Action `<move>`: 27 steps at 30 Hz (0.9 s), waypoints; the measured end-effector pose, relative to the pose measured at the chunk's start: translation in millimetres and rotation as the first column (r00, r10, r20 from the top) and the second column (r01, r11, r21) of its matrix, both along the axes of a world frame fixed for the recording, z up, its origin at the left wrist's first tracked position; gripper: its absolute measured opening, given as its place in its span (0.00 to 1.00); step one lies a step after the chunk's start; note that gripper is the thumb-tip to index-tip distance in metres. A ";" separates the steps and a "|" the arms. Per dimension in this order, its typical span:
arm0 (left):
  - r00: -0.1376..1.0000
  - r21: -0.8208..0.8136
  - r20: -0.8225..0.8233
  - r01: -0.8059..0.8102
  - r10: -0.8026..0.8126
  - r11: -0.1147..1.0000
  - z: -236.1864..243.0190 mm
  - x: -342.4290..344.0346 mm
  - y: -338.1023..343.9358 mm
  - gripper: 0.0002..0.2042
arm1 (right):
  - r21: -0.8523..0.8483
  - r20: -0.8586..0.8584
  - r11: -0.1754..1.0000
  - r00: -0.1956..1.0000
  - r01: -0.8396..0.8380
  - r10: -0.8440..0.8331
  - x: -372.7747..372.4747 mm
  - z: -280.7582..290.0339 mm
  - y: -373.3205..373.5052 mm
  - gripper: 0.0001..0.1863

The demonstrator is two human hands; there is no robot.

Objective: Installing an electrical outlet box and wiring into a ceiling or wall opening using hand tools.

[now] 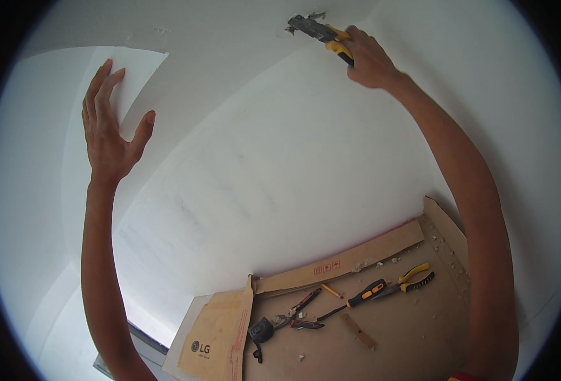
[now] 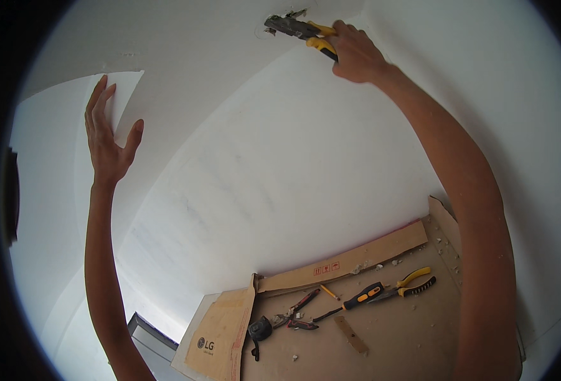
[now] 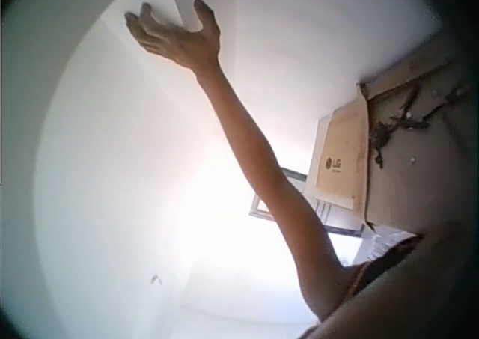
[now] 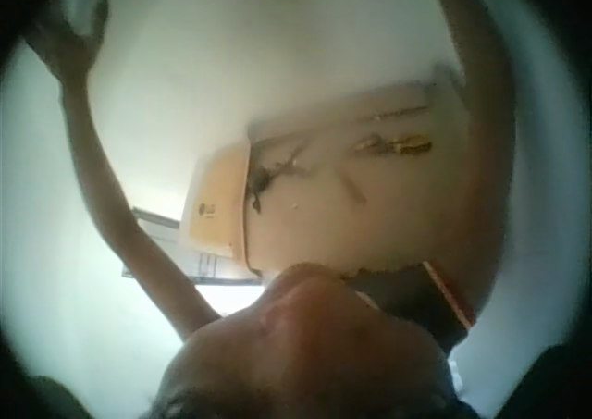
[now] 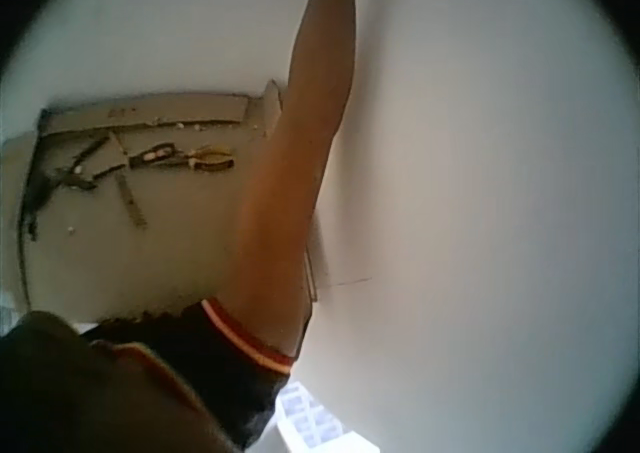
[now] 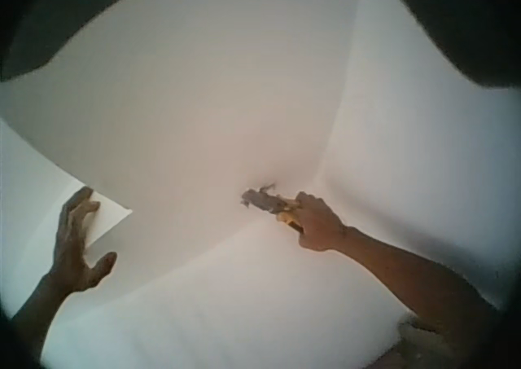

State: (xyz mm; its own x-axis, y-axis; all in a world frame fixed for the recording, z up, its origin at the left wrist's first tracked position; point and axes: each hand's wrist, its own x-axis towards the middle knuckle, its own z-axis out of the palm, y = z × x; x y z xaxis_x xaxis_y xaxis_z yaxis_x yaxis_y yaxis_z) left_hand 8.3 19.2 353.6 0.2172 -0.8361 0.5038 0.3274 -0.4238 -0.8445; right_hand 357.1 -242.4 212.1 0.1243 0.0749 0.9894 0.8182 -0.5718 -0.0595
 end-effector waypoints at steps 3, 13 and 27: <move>1.000 -0.004 -0.004 -0.007 0.007 1.000 -1.2 -3.2 -0.3 0.34 | 0.016 -0.226 0.993 0.968 0.116 -0.110 -36.0 -22.8 10.6 0.18; 1.000 -0.028 -0.008 0.005 -0.006 1.000 0.0 -0.6 1.3 0.33 | 0.129 -0.006 0.991 1.000 0.021 -0.020 -5.1 -27.6 7.5 0.26; 0.998 0.014 0.036 0.045 -0.045 0.999 3.1 -1.5 14.3 0.33 | 0.100 0.007 0.966 0.970 0.240 -0.242 -5.2 -31.1 -7.1 0.33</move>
